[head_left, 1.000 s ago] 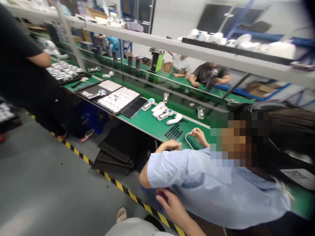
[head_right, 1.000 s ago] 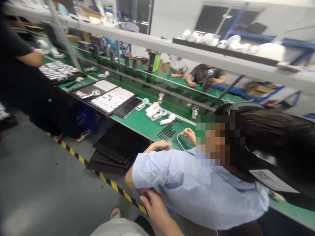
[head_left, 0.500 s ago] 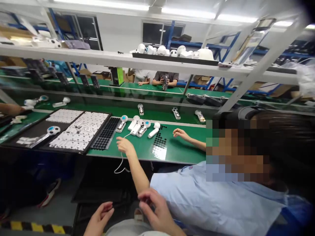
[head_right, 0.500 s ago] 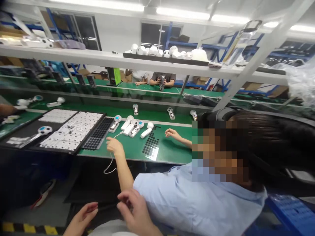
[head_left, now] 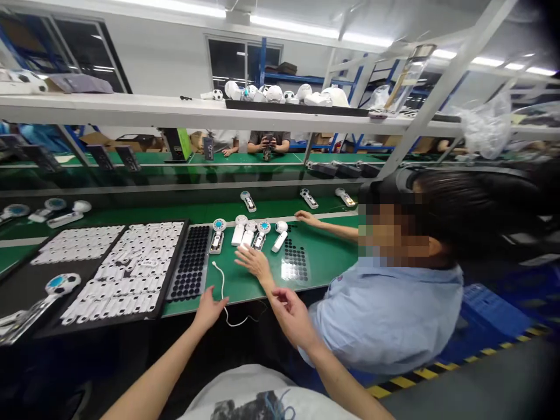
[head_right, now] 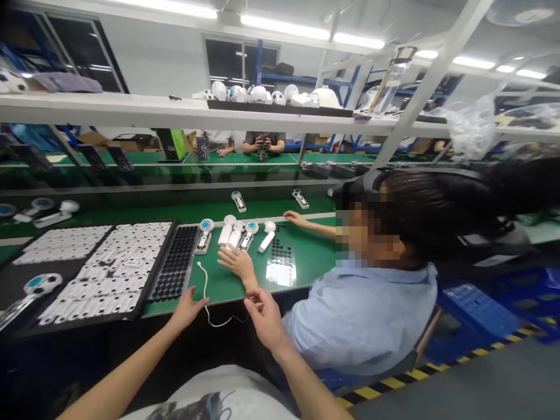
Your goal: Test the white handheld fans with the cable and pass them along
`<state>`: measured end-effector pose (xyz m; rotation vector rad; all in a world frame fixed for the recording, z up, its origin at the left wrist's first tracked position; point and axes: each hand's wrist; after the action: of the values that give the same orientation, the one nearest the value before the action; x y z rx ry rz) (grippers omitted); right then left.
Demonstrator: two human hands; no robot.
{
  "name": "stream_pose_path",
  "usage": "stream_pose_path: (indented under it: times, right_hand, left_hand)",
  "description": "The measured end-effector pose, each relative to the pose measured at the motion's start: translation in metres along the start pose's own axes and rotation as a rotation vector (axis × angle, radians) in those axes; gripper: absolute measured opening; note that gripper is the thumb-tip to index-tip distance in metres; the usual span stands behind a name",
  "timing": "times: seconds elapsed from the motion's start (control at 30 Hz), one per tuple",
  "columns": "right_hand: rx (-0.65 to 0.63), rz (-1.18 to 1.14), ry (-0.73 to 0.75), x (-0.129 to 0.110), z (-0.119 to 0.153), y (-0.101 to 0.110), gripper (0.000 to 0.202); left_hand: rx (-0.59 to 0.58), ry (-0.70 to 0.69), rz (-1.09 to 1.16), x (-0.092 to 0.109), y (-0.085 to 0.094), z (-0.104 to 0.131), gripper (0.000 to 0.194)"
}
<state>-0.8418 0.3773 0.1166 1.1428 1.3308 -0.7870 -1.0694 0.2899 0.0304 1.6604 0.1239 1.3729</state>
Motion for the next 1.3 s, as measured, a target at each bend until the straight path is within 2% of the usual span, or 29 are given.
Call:
stream_pose_path:
  times: [0.07,0.13,0.27,0.37,0.43,0.5,0.57,0.67,0.77,0.83,0.93,1.0,1.03,1.1,1.17,1.2,1.3]
  right_hand:
    - [-0.012,0.053,0.003,0.004,-0.001,-0.007,0.024]
    - [-0.019,0.085,-0.017,0.008,-0.007,-0.013,0.022]
    - [-0.042,0.04,-0.186,0.025,-0.031,-0.032,0.022]
    - [-0.094,-0.025,-0.312,0.04,-0.05,-0.054,0.028]
    - [-0.128,-0.063,-0.367,0.047,-0.062,-0.068,0.033]
    - [-0.149,-0.104,-0.4,0.048,-0.071,-0.078,0.037]
    - [-0.14,-0.145,-0.392,0.045,-0.079,-0.081,0.038]
    - [-0.05,-0.208,-0.327,0.033,-0.088,-0.072,0.039]
    - [0.043,-0.261,-0.283,0.018,-0.088,-0.056,0.037]
    - [0.079,-0.305,-0.273,0.009,-0.085,-0.046,0.033]
    - [0.162,-0.46,-0.333,0.002,-0.076,-0.028,0.031]
    - [0.236,-0.567,-0.394,0.0,-0.07,-0.014,0.033]
    - [0.273,-0.591,-0.408,0.0,-0.068,-0.005,0.034]
    - [0.344,-0.559,-0.384,0.0,-0.066,0.013,0.036]
    - [0.379,-0.467,-0.339,-0.003,-0.068,0.029,0.036]
    - [0.381,-0.413,-0.315,-0.005,-0.071,0.035,0.036]
    - [0.363,-0.247,-0.226,-0.013,-0.08,0.045,0.032]
  left_hand:
    - [-0.005,-0.036,-0.096,0.012,-0.012,-0.031,0.069]
    - [-0.015,-0.041,-0.12,0.017,-0.021,-0.05,0.058]
    - [-0.065,-0.02,-0.137,0.014,-0.026,-0.069,0.028]
    - [-0.173,0.013,-0.086,0.019,-0.021,-0.068,0.012]
    - [-0.248,-0.005,-0.023,0.035,-0.016,-0.058,0.012]
    - [-0.351,-0.079,0.068,0.058,-0.014,-0.044,0.016]
    - [-0.455,-0.229,0.126,0.082,-0.013,-0.03,0.017]
    - [-0.499,-0.512,0.029,0.107,-0.017,-0.016,0.015]
    - [-0.524,-0.663,-0.113,0.119,-0.021,-0.011,0.019]
    - [-0.61,-0.725,-0.132,0.126,-0.019,-0.01,0.02]
    - [-0.842,-0.736,-0.044,0.14,-0.011,-0.019,0.016]
    - [-0.939,-0.642,0.061,0.153,-0.011,-0.035,0.038]
    - [-0.916,-0.565,0.113,0.16,-0.014,-0.047,0.046]
    - [-0.738,-0.39,0.185,0.176,-0.03,-0.075,0.047]
    - [-0.536,-0.252,0.209,0.192,-0.056,-0.105,0.042]
    - [-0.471,-0.204,0.211,0.2,-0.072,-0.118,0.04]
    - [-0.431,-0.115,0.23,0.217,-0.114,-0.144,0.035]
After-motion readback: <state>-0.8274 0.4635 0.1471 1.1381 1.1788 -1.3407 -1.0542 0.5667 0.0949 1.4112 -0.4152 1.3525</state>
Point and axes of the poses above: each hand's wrist, its own z-axis away from the middle knuckle, its own y-axis out of the back of the hand, x = y × z, and after that the axes turned 15 degrees about x, right-handed
